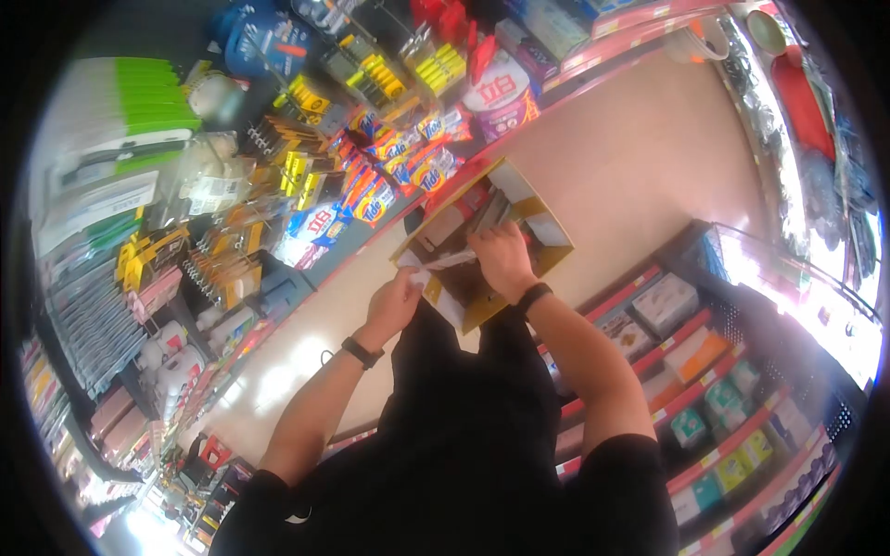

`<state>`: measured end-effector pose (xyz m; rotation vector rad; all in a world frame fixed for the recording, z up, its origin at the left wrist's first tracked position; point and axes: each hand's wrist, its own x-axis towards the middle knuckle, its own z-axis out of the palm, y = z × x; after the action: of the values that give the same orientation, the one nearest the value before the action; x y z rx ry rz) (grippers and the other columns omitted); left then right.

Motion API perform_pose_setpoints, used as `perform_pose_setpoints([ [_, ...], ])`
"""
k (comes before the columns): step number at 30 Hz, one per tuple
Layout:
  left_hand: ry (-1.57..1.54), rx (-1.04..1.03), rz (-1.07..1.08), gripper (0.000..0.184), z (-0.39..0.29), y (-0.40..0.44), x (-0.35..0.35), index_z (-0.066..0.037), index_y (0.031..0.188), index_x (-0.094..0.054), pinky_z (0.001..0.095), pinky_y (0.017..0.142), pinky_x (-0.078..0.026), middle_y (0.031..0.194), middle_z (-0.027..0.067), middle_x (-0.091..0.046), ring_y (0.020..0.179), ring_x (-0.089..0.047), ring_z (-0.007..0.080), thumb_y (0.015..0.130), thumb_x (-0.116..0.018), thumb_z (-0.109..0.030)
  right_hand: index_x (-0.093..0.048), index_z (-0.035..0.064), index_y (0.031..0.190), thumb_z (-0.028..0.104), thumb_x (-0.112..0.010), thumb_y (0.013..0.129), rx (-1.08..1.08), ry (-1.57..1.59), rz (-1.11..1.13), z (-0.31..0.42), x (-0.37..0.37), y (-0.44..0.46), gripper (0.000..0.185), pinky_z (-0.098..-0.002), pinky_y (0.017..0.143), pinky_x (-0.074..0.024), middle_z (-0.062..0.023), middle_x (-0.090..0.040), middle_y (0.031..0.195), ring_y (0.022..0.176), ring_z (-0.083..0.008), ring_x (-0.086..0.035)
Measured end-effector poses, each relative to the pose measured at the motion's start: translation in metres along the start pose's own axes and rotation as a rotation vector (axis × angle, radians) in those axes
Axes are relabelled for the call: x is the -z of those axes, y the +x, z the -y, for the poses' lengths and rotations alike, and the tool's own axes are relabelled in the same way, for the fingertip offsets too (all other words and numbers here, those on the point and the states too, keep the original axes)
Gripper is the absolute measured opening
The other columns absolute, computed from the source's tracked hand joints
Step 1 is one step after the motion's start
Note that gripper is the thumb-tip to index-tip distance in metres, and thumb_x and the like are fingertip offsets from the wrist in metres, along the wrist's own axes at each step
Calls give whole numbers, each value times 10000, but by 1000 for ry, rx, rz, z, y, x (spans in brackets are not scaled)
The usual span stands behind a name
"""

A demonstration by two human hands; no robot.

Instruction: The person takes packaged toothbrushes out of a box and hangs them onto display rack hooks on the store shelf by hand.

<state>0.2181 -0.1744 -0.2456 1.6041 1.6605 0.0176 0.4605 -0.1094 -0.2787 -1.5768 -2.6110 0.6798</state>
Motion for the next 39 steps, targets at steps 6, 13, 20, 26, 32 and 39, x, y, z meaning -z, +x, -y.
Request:
perform_pose_setpoints([
  [6, -456, 26, -126, 241, -20, -31, 3, -53, 1164, -534, 344, 664, -522, 848, 102, -652, 744, -671, 236, 980, -581, -201, -638, 85, 1038, 151, -578, 911, -348, 493, -108, 16, 74, -45, 155, -432, 731, -517, -149, -677, 904, 856, -335, -664],
  [13, -947, 33, 165, 417, -119, -77, 63, -50, 1377, -487, 294, 858, -491, 1157, 49, -625, 1003, -610, 135, 1060, -449, -319, -586, 14, 1133, 132, -567, 999, -404, 1730, -74, 48, 115, -82, 179, -258, 807, -515, -56, -678, 1003, 909, -99, -634],
  [20, -1172, 31, 105, 430, -173, -116, 81, -80, 1423, -446, 327, 935, -500, 1270, 52, -585, 1097, -604, 156, 1081, -383, -332, -572, 28, 1153, 142, -570, 1001, -269, 1942, -58, 66, 152, -100, 190, -277, 830, -522, -49, -665, 1040, 943, -119, -642],
  [26, -1316, -38, 169, 446, -203, -134, 86, -120, 1463, -307, 335, 910, -519, 1272, 66, -562, 1063, -612, 152, 1074, -413, -313, -602, 17, 1175, 131, -585, 989, -145, 1758, 9, 66, 174, -110, 219, -279, 856, -490, -46, -635, 1069, 955, -125, -619],
  [32, -1088, -181, -39, 635, -191, -127, 69, -87, 1438, -304, 285, 806, -526, 1077, 74, -579, 937, -602, 119, 933, -685, -138, -584, -20, 1249, 127, -555, 996, 153, 1263, -213, 71, 156, -118, 294, -270, 866, -465, -74, -577, 1133, 990, -156, -582],
  [39, -956, -261, -279, 641, -202, -135, 71, -9, 1382, -368, 315, 941, -503, 1197, 101, -571, 1095, -579, 141, 859, -739, -22, -614, 52, 1215, 143, -548, 1004, -85, 1785, 68, 65, 169, -135, 239, -234, 782, -450, 13, -644, 1001, 874, -50, -554],
])
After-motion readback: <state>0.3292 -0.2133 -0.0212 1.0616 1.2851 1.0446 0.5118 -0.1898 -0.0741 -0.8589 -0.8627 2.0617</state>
